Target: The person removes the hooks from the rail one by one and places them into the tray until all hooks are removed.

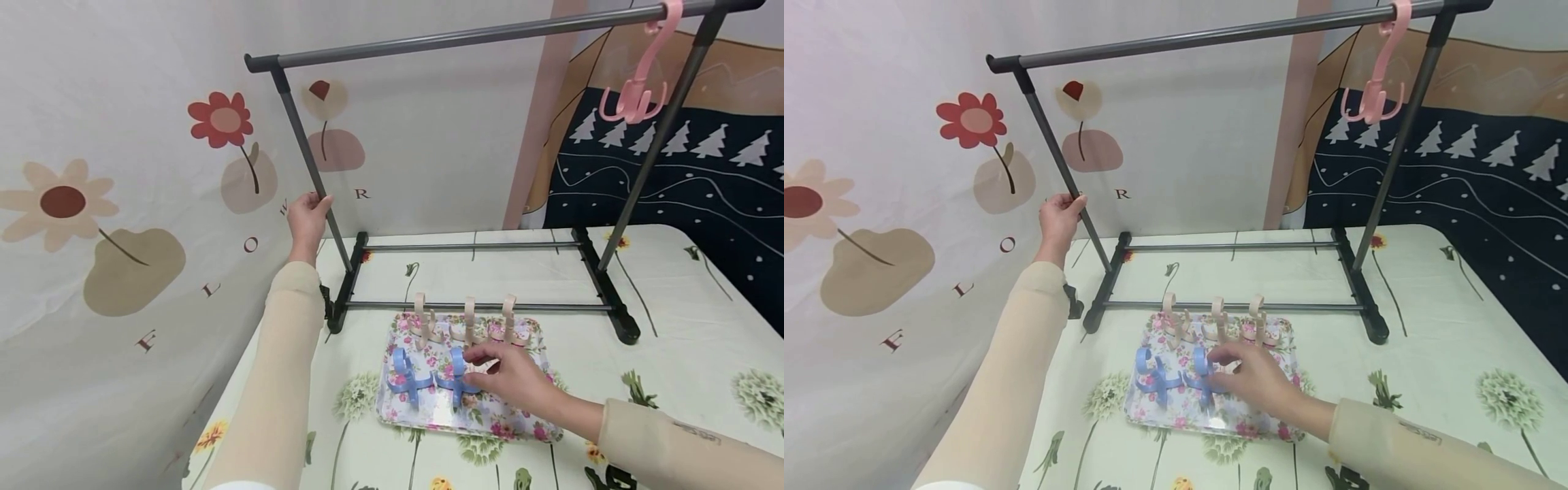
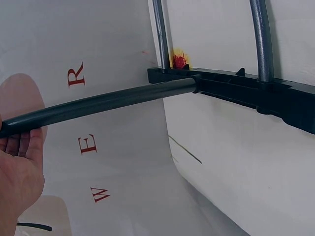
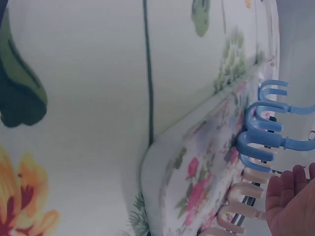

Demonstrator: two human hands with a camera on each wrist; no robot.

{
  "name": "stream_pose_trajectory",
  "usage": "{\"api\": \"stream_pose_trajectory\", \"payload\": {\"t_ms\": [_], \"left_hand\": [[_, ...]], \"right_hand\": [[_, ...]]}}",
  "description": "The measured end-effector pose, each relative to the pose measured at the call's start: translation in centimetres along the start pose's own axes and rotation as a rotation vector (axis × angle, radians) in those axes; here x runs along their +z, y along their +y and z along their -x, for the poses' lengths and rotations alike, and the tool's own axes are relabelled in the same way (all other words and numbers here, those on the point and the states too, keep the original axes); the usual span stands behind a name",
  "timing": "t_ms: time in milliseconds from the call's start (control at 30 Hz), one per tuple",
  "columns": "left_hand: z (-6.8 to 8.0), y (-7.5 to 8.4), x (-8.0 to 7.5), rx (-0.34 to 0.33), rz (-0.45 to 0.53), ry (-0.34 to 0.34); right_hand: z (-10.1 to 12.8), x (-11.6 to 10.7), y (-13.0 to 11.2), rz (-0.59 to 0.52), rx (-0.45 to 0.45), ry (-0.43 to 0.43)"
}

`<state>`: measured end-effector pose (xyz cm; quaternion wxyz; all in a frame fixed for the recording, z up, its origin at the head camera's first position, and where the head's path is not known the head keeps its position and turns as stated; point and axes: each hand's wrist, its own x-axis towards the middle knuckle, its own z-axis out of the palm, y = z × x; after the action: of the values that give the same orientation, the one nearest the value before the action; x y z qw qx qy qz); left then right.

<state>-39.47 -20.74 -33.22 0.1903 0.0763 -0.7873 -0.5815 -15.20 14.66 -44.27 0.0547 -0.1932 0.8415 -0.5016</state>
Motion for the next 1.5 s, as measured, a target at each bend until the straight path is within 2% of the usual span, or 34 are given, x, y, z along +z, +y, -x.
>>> {"api": "stream_pose_trajectory", "payload": {"t_ms": [167,467,767,933,1333,1500], "left_hand": [[0.1,0.0,0.0,0.002,-0.002,-0.002],[0.1,0.1,0.1,0.006,0.001,-0.001],[0.0,0.1,-0.1,-0.003,-0.007,-0.002],[0.0,0.0,-0.1,-0.009,-0.008,-0.001],[0.0,-0.1,0.0,-0.005,-0.012,0.009],[-0.1,-0.1,0.1,-0.004,-0.010,0.008]], "right_hand": [[0.3,-0.8,-0.7,-0.015,-0.016,0.021],[0.5,-2.6,-1.5,-0.007,-0.023,0.108],[-0.5,-5.7,-3.4,-0.005,-0.007,0.197],[-1.6,-8.3,-4.7,0.036,-0.004,0.294],[-4.1,-14.5,-6.6,0.100,-0.065,0.550],[-4.9,-16.7,-7.3,0.085,-0.073,0.640]]}}
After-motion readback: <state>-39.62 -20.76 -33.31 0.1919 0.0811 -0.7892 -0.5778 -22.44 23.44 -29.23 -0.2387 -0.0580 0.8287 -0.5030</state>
